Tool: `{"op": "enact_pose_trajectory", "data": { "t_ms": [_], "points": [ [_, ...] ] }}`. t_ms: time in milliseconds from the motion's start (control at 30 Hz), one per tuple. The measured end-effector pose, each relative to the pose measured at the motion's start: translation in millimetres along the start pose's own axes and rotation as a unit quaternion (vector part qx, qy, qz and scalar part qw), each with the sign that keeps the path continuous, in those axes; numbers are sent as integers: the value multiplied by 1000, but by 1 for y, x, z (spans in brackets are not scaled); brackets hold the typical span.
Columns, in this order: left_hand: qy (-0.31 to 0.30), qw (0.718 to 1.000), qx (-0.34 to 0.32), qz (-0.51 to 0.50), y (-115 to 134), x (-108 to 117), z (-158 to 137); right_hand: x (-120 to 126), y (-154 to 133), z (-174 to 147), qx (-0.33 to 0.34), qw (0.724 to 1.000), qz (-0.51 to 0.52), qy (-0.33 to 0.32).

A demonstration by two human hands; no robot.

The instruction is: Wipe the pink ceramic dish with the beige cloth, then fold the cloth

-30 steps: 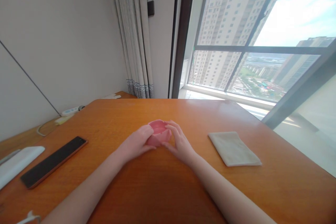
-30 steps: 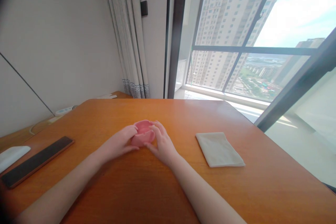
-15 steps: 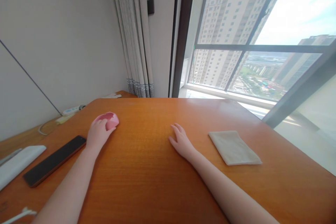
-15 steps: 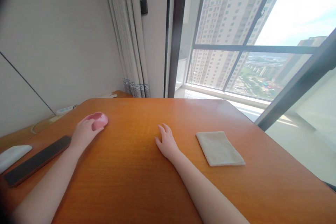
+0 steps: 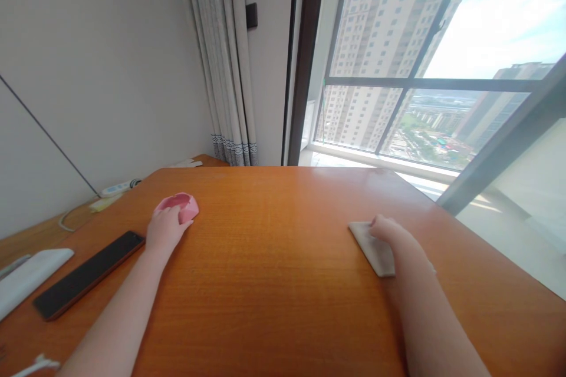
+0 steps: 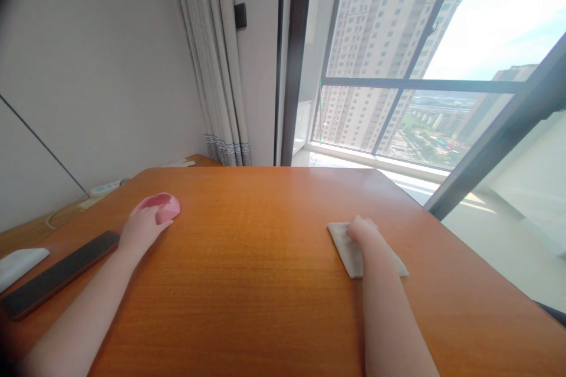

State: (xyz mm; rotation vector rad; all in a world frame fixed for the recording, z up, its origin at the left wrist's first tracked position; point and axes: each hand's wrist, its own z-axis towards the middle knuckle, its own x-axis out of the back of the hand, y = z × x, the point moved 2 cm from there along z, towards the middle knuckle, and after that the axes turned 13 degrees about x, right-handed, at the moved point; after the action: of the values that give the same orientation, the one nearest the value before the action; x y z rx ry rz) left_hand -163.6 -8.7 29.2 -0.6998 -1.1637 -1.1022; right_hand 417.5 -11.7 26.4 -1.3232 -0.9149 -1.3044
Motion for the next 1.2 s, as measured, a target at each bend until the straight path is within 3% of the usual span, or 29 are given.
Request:
{"op": "enact_pose_trajectory", "data": {
  "t_ms": [133, 200, 267, 300, 333, 400, 433, 467, 533, 633, 733, 833, 967, 1100, 1200],
  "points": [
    [3, 1000, -2, -9, -4, -2, 0, 0, -17, -10, -4, 990, 78, -115],
    [9, 1000, 1, -6, -2, 2, -2, 0, -47, -20, 8, 972, 181, -148],
    [41, 999, 15, -4, 6, 12, -7, -3, -87, -33, 8, 945, 296, -135],
    [67, 998, 17, -11, 15, 20, -12, -5, -109, -40, 3, 917, 383, -110],
    [91, 995, 9, -29, 28, 28, -19, -8, -131, -47, 5, 867, 491, -90],
    [108, 986, -73, -100, 63, 43, -40, -14, -168, -60, 33, 808, 582, -89],
    [67, 977, -149, -140, 84, 46, -55, -17, -182, -65, 43, 735, 671, -89],
    [3, 959, -227, -172, 106, 47, -72, -19, -190, -68, 50, 689, 718, -80],
    [-137, 914, -331, -192, 142, 41, -107, -22, -191, -68, 50, 635, 770, -44],
    [-210, 914, -316, -142, 165, 24, -145, -27, -171, -58, 6, 652, 758, -11],
    [-230, 928, -276, -100, 155, 10, -160, -33, -155, -47, -38, 648, 760, -28],
    [-207, 944, -243, -84, 125, 6, -159, -37, -155, -45, -31, 644, 764, -39],
    [-171, 974, -145, -35, 70, 5, -147, -39, -164, -50, 2, 658, 751, -55],
    [-154, 986, -47, 31, 13, 2, -128, -39, -165, -51, 15, 672, 738, -56],
    [-157, 986, -22, 42, -14, 1, -116, -42, -164, -49, 14, 683, 728, -51]
  ]
}}
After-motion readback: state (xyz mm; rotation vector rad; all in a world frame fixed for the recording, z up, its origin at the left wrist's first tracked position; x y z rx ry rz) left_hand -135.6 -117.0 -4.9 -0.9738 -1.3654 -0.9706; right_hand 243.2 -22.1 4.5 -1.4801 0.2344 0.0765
